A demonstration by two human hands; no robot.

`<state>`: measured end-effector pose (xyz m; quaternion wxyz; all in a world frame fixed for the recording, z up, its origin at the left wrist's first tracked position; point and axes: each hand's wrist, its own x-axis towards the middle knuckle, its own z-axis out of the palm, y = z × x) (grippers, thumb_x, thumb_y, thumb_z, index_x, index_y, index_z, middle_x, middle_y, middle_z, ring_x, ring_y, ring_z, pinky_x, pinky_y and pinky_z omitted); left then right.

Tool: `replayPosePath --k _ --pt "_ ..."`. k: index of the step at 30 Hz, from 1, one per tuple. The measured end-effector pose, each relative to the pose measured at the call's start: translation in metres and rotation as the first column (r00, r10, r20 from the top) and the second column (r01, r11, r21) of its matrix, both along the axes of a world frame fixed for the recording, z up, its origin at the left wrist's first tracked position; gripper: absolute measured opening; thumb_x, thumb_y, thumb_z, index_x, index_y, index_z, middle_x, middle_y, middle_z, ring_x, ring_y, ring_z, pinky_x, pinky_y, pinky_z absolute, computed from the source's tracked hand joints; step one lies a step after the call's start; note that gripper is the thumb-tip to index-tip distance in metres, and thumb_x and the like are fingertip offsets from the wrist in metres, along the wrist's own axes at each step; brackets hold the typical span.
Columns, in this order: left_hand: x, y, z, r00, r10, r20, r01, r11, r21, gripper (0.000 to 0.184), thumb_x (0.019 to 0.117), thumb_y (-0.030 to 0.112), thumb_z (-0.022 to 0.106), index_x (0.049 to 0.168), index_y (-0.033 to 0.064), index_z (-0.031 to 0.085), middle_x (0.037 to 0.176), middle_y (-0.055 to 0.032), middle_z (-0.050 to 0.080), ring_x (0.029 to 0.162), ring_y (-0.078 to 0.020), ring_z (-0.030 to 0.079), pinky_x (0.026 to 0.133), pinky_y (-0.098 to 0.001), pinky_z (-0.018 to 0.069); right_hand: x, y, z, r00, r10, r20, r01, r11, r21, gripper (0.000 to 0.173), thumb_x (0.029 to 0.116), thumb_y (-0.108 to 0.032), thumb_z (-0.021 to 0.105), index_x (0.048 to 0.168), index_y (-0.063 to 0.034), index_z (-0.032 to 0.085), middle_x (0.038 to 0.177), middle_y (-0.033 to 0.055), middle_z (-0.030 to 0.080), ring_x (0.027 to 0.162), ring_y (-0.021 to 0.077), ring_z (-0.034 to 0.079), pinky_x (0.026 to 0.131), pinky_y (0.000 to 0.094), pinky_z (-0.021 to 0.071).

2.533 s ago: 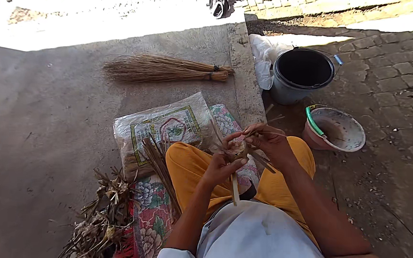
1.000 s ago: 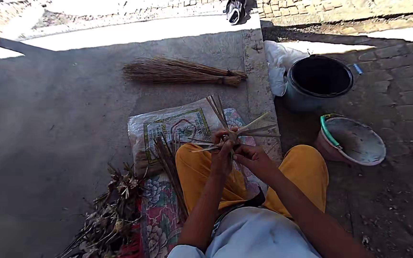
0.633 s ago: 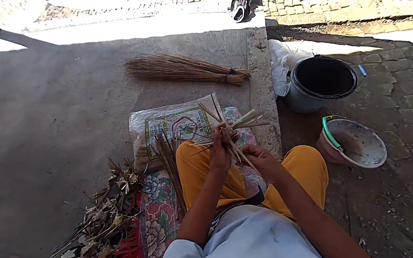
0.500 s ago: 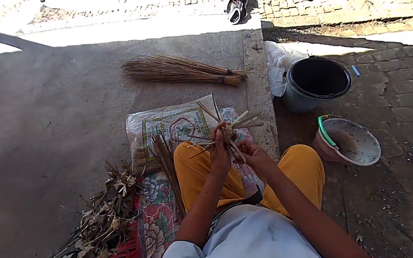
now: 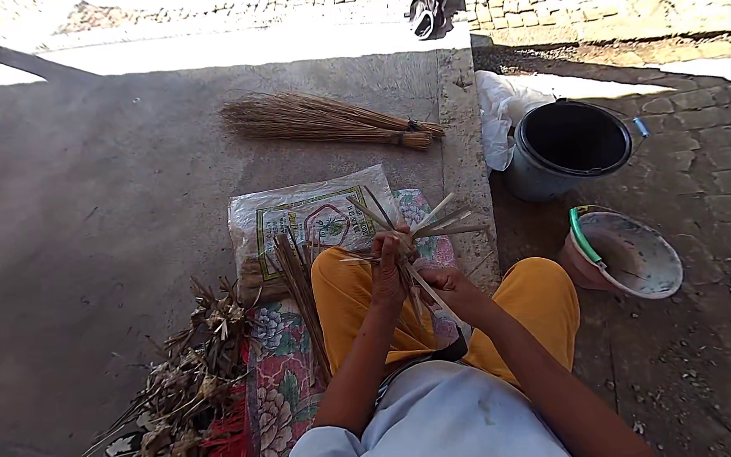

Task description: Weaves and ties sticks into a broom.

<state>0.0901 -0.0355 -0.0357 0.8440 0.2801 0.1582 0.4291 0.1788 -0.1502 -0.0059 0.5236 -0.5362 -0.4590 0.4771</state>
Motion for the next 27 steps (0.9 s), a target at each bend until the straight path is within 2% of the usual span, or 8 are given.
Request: replayPosePath --k 3,9,11,14,18,21,24,27 --pt "-0.009 0.014 0.005 0.982 -0.19 -0.003 0.189 0.975 0.12 0.041 0.0912 0.065 0.059 0.109 0.0295 0.071 0.109 -0.004 0.073 0.069 -0.0071 0.066 0.06 -0.0194 0.0534 0.007 -0.008 0.007 0.997 -0.047 0.067 0.047 0.999 -0.007 0.019 0.1045 -0.016 0.054 0.101 -0.004 0.068 0.08 -0.0079 0.064 0.068 -0.0034 0.056 0.064 0.0142 0.0468" --pt "-0.016 0.025 0.008 0.912 -0.384 -0.146 0.411 0.852 0.324 0.065 0.0879 0.08 0.044 0.117 0.0279 0.07 0.102 -0.001 0.075 0.07 -0.0029 0.067 0.055 -0.0153 0.0513 0.018 -0.025 0.038 0.912 -0.401 0.089 0.378 0.904 0.199 0.012 0.0994 -0.009 0.062 0.108 -0.0039 0.069 0.092 -0.0001 0.075 0.068 0.003 0.065 0.064 0.0174 0.0557" --pt "-0.017 0.028 0.006 0.873 -0.461 -0.161 0.488 0.812 0.319 0.072 0.0846 0.083 0.046 0.117 0.0235 0.07 0.099 -0.0023 0.076 0.072 -0.005 0.07 0.055 -0.0173 0.054 0.027 -0.025 0.035 0.855 -0.455 0.247 0.421 0.889 0.18 0.016 0.0988 -0.014 0.064 0.111 -0.0076 0.071 0.098 -0.0016 0.073 0.079 0.0034 0.068 0.074 0.0198 0.0587" --pt "-0.019 0.031 0.002 0.801 -0.591 -0.097 0.595 0.764 0.25 0.08 0.081 0.086 0.047 0.118 0.02 0.071 0.097 -0.0062 0.075 0.068 -0.0065 0.069 0.054 -0.0178 0.0528 0.037 -0.025 0.022 0.852 -0.31 0.421 0.323 0.945 0.042 0.028 0.1022 -0.028 0.06 0.115 -0.0068 0.073 0.111 0.0038 0.072 0.105 0.0111 0.066 0.096 0.0353 0.0521" --pt "-0.022 0.029 -0.003 0.754 -0.657 -0.025 0.643 0.729 0.235 0.055 0.087 0.065 0.067 0.122 0.0224 0.068 0.104 -0.005 0.073 0.071 -0.0041 0.065 0.057 -0.0161 0.05 0.031 -0.023 0.01 0.955 -0.232 0.186 0.226 0.973 0.053 0.016 0.0996 -0.016 0.064 0.104 -0.0025 0.072 0.098 -0.0011 0.072 0.088 -0.0014 0.065 0.085 0.0169 0.0542" --pt "-0.026 0.025 0.002 0.775 -0.632 -0.009 0.63 0.769 0.108 0.015 0.0923 0.036 0.074 0.099 0.0222 0.072 0.091 -0.0017 0.072 0.063 -0.0029 0.062 0.056 -0.0165 0.0492 0.032 -0.023 0.005 0.977 -0.19 0.099 0.186 0.981 0.05 0.009 0.099 -0.01 0.063 0.097 -0.0056 0.07 0.087 -0.0063 0.068 0.079 -0.0029 0.061 0.077 0.0153 0.052" --pt "-0.023 0.019 0.005 0.766 -0.637 0.091 0.643 0.761 -0.087 0.016 0.092 0.032 0.075 0.087 0.0161 0.072 0.078 -0.0031 0.07 0.056 -0.0044 0.061 0.051 -0.0163 0.0494 0.04 -0.027 0.003 0.992 -0.12 -0.025 0.121 0.993 0.004 0.01 0.0987 -0.01 0.062 0.094 -0.0088 0.07 0.083 -0.0085 0.067 0.077 -0.0023 0.061 0.075 0.0152 0.051" --pt "-0.019 0.021 0.005 0.764 -0.639 0.093 0.646 0.758 -0.09 0.026 0.1013 0.038 0.061 0.097 0.0145 0.071 0.098 -0.0103 0.074 0.058 -0.0044 0.06 0.049 -0.015 0.045 0.043 -0.03 0.009 0.953 -0.257 0.158 0.265 0.964 -0.032 0.005 0.0965 -0.01 0.065 0.099 -0.0067 0.069 0.09 -0.0029 0.068 0.083 0.002 0.064 0.08 0.0204 0.0543"
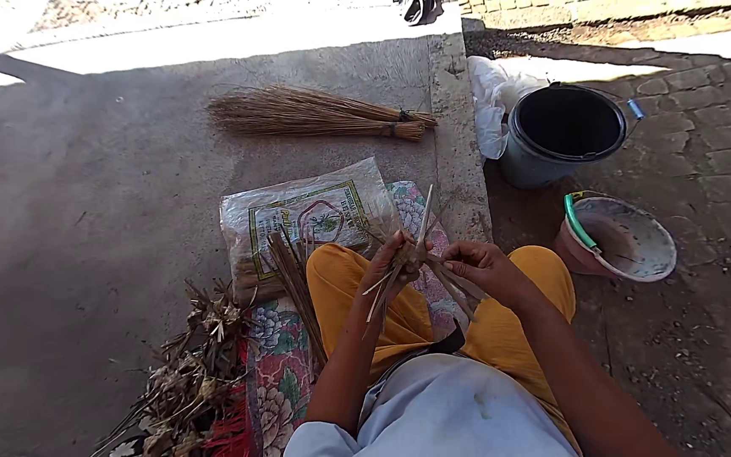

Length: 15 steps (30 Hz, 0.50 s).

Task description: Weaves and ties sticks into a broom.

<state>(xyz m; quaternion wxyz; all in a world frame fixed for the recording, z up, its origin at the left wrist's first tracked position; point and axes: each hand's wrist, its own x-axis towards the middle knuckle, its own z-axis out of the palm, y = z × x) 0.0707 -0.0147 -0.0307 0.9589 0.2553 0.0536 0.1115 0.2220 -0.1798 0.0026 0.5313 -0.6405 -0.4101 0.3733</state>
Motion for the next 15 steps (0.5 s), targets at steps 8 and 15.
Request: replayPosePath --k 8,15 --pt "0.004 -0.012 0.017 0.945 0.275 -0.176 -0.229 0.943 0.242 0.043 0.1112 0.04 0.03 0.116 0.0139 0.065 0.107 -0.0112 0.073 0.065 -0.0066 0.064 0.055 -0.0168 0.0498 -0.007 -0.004 0.02 0.795 -0.01 0.607 0.13 0.979 -0.154 0.03 0.1022 -0.032 0.061 0.103 -0.0065 0.078 0.095 0.012 0.071 0.096 0.0317 0.064 0.087 0.057 0.0445" --pt "0.004 -0.022 0.014 0.97 0.225 -0.091 -0.203 0.959 0.197 0.039 0.1059 0.048 0.046 0.113 0.0161 0.067 0.108 -0.01 0.073 0.068 -0.0073 0.065 0.057 -0.0181 0.0513 -0.017 0.011 -0.009 0.9 -0.199 0.388 0.185 0.98 0.073 0.017 0.0962 -0.019 0.068 0.097 -0.0033 0.075 0.096 0.0065 0.07 0.089 0.0104 0.064 0.083 0.0286 0.053"
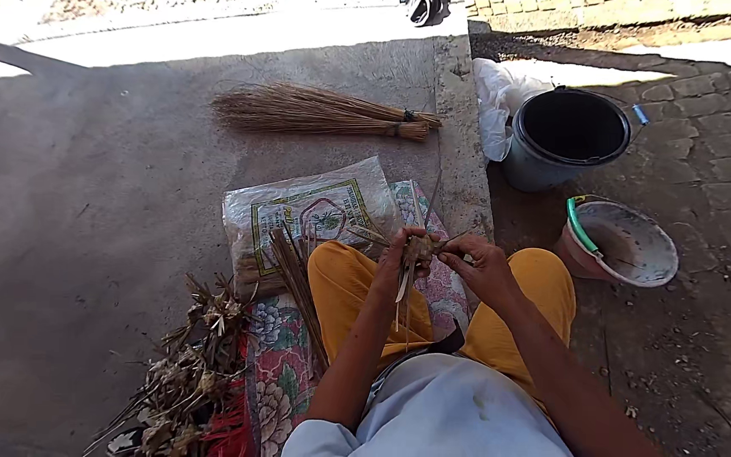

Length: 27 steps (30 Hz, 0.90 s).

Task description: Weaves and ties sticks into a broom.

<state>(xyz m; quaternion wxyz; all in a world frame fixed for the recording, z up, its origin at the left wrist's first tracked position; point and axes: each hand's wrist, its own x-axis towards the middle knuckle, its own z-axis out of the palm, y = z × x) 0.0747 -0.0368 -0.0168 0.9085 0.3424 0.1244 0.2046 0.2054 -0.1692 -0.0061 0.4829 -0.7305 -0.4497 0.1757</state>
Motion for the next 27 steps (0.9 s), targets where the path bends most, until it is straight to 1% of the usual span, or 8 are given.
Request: replayPosePath --k 2,4,8,12,16,20,23,27 --pt "-0.002 0.001 -0.003 0.998 -0.034 0.049 0.034 0.999 0.005 0.027 0.0955 0.045 0.068 0.107 0.0198 0.068 0.113 -0.0099 0.071 0.07 -0.0067 0.065 0.057 -0.0179 0.0503 0.002 -0.001 -0.003 0.999 0.012 -0.032 -0.011 0.999 0.037 0.014 0.0957 -0.016 0.069 0.097 -0.0032 0.075 0.097 0.0056 0.07 0.089 0.006 0.065 0.083 0.0227 0.0539" --pt "-0.003 0.002 -0.002 0.997 -0.046 0.058 0.045 0.999 0.013 0.016 0.0943 0.033 0.072 0.102 0.0198 0.066 0.115 -0.011 0.071 0.071 -0.0072 0.066 0.058 -0.018 0.051 0.001 -0.002 -0.004 1.0 0.009 0.0 -0.009 0.996 0.093 0.013 0.0948 -0.014 0.069 0.098 -0.0031 0.075 0.095 0.0059 0.066 0.087 0.0055 0.063 0.08 0.0204 0.054" --pt "-0.003 0.0 -0.002 0.999 -0.032 0.025 0.032 0.999 0.019 0.007 0.0982 0.023 0.067 0.1 0.0163 0.065 0.115 -0.0127 0.071 0.07 -0.0079 0.065 0.058 -0.0185 0.0511 0.001 0.0 -0.001 0.993 -0.004 0.116 -0.009 0.994 0.109 0.011 0.0926 -0.015 0.072 0.096 -0.0068 0.077 0.092 0.0047 0.065 0.088 0.0109 0.062 0.083 0.0302 0.0521" --pt "-0.002 -0.002 -0.004 1.0 -0.016 -0.004 0.015 1.0 -0.024 0.01 0.1019 0.019 0.059 0.099 0.0133 0.066 0.108 -0.0125 0.072 0.067 -0.0078 0.065 0.057 -0.0182 0.0511 0.005 0.0 -0.006 0.981 0.111 0.161 -0.111 0.994 -0.011 0.017 0.0988 -0.016 0.061 0.092 -0.0022 0.069 0.09 0.0081 0.065 0.087 0.0202 0.062 0.084 0.0474 0.0478" --pt "-0.005 -0.002 -0.008 0.999 -0.043 0.017 0.045 0.992 -0.118 0.014 0.103 0.023 0.059 0.099 0.0124 0.066 0.105 -0.0133 0.073 0.067 -0.0092 0.066 0.057 -0.0184 0.052 0.015 -0.003 -0.012 0.973 0.203 0.107 -0.198 0.979 -0.059 0.02 0.0992 -0.017 0.06 0.09 -0.0013 0.068 0.088 0.0074 0.064 0.086 0.0174 0.061 0.086 0.0443 0.0473" --pt "-0.004 0.003 0.005 0.998 0.069 -0.01 -0.068 0.995 0.079 0.026 0.101 0.037 0.061 0.108 0.0131 0.069 0.117 -0.0122 0.071 0.077 -0.0122 0.07 0.066 -0.0239 0.0586 0.016 -0.009 -0.001 0.984 -0.027 0.178 0.036 0.998 -0.046 0.015 0.0979 -0.012 0.064 0.101 -0.0002 0.072 0.104 0.0153 0.07 0.105 0.0313 0.065 0.094 0.055 0.0479" --pt "-0.004 0.009 0.008 0.989 0.145 -0.003 -0.138 0.945 0.295 0.04 0.0993 0.051 0.059 0.119 0.0178 0.068 0.127 -0.0063 0.067 0.089 -0.0114 0.07 0.079 -0.0277 0.0594 0.01 -0.011 0.015 0.986 -0.079 0.147 0.078 0.997 0.013 0.024 0.1013 -0.023 0.06 0.107 -0.0022 0.072 0.103 0.011 0.07 0.101 0.0205 0.065 0.091 0.0404 0.0522" --pt "0.001 0.004 0.005 0.98 0.198 0.018 -0.191 0.909 0.369 0.043 0.0993 0.056 0.056 0.12 0.0208 0.069 0.128 -0.0022 0.067 0.094 -0.0099 0.069 0.082 -0.0272 0.0585 -0.002 -0.007 0.022 0.947 0.192 -0.259 -0.196 0.981 0.01 0.027 0.1056 -0.021 0.052 0.104 -0.0017 0.071 0.09 -0.0019 0.07 0.083 -0.0012 0.065 0.08 0.0182 0.0543"
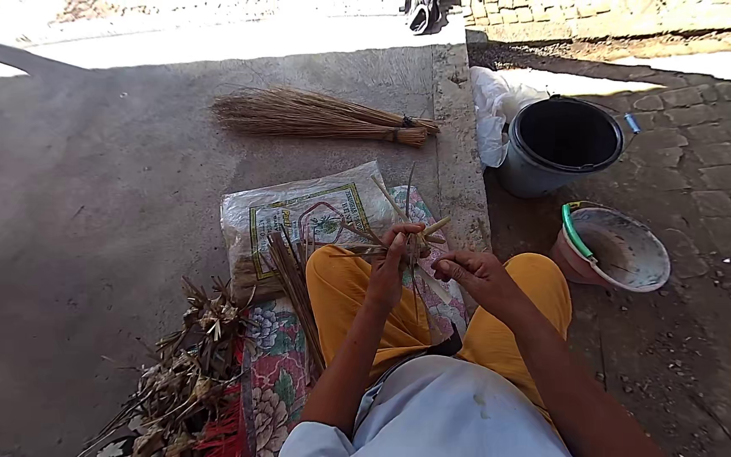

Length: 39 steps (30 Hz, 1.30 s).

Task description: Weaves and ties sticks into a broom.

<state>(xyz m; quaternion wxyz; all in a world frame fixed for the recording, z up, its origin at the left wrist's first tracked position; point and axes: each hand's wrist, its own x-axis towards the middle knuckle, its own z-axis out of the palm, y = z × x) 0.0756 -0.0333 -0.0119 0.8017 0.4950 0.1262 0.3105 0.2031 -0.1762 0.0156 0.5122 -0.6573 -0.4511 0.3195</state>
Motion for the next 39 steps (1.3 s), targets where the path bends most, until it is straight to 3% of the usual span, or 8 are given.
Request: replayPosePath --k 5,9,15,22,32,34,36,39 --pt "0.0 -0.003 -0.002 1.0 -0.013 -0.014 0.013 0.999 -0.035 0.044 0.1013 0.054 0.054 0.125 0.0187 0.066 0.126 -0.0038 0.068 0.096 -0.0112 0.07 0.086 -0.0286 0.0584 -0.01 0.004 -0.009 0.984 -0.131 0.12 0.118 0.987 0.106 0.019 0.1001 -0.017 0.062 0.106 -0.0022 0.073 0.094 0.0012 0.072 0.081 -0.0016 0.065 0.076 0.015 0.0544" --pt "-0.004 0.001 0.001 0.977 -0.146 -0.157 0.134 0.987 -0.086 0.056 0.1101 0.043 0.027 0.144 0.0048 0.05 0.119 -0.0111 0.07 0.096 -0.0171 0.072 0.087 -0.0335 0.0602 -0.004 0.007 -0.005 0.877 -0.242 0.414 0.181 0.966 0.182 0.021 0.0935 -0.017 0.07 0.11 -0.0047 0.074 0.108 0.0104 0.07 0.099 0.0197 0.066 0.086 0.0371 0.0549" --pt "-0.01 -0.001 0.004 0.907 -0.275 -0.319 0.252 0.961 -0.112 0.057 0.1115 0.038 0.011 0.113 0.0038 0.057 0.087 -0.0066 0.076 0.06 -0.0126 0.071 0.057 -0.0241 0.06 -0.002 0.01 -0.007 0.887 -0.229 0.401 0.199 0.973 0.114 0.018 0.0964 -0.018 0.067 0.103 -0.0043 0.076 0.095 0.0074 0.072 0.082 0.0132 0.068 0.078 0.0311 0.058" --pt "-0.011 0.0 -0.002 0.887 -0.305 -0.346 0.301 0.951 -0.067 0.059 0.1118 0.036 0.012 0.107 0.0028 0.059 0.08 -0.0066 0.074 0.061 -0.0109 0.07 0.057 -0.0216 0.0576 -0.002 0.008 -0.009 0.935 -0.164 0.314 0.17 0.985 0.007 0.021 0.0996 -0.021 0.063 0.104 -0.0034 0.074 0.094 0.0076 0.071 0.08 0.0121 0.066 0.076 0.0316 0.0565" --pt "-0.013 0.005 -0.015 0.846 -0.099 -0.524 0.295 0.906 0.304 0.054 0.1124 0.034 0.025 0.099 -0.0007 0.065 0.07 0.0 0.069 0.062 -0.0086 0.068 0.064 -0.0261 0.0599 -0.002 0.011 -0.015 0.978 -0.122 0.168 0.151 0.972 -0.178 0.02 0.1019 -0.022 0.061 0.099 -0.0043 0.07 0.077 0.0002 0.063 0.067 0.0032 0.055 0.066 0.0233 0.0467" --pt "-0.018 0.006 -0.009 0.809 0.038 -0.587 0.28 0.853 0.44 0.044 0.1111 0.03 0.037 0.098 0.0017 0.069 0.07 0.0019 0.069 0.061 -0.0064 0.066 0.065 -0.0266 0.0577 0.004 0.012 -0.016 0.978 -0.142 0.153 0.169 0.968 -0.183 0.02 0.1015 -0.019 0.061 0.098 -0.0014 0.069 0.072 0.0011 0.06 0.063 0.0047 0.052 0.063 0.0259 0.045" --pt "-0.023 0.004 -0.006 0.801 0.299 -0.519 0.163 0.725 0.669 0.026 0.0991 0.027 0.065 0.109 0.0059 0.075 0.081 0.0004 0.072 0.063 -0.0072 0.062 0.063 -0.0291 0.0526 0.011 0.012 -0.012 0.97 -0.179 0.162 0.208 0.961 -0.182 0.017 0.1001 -0.015 0.064 0.096 0.0008 0.069 0.071 0.0034 0.06 0.062 0.0072 0.052 0.063 0.0286 0.046" --pt "-0.026 0.003 -0.009 0.886 0.359 -0.294 0.08 0.506 0.859 0.051 0.0822 0.028 0.084 0.127 0.0092 0.068 0.124 -0.012 0.068 0.08 -0.0145 0.067 0.065 -0.0316 0.0548 0.012 0.012 0.001 0.972 -0.192 0.133 0.217 0.952 -0.217 0.016 0.099 -0.013 0.066 0.092 0.001 0.069 0.069 0.0028 0.058 0.06 0.0065 0.051 0.061 0.0274 0.0448"
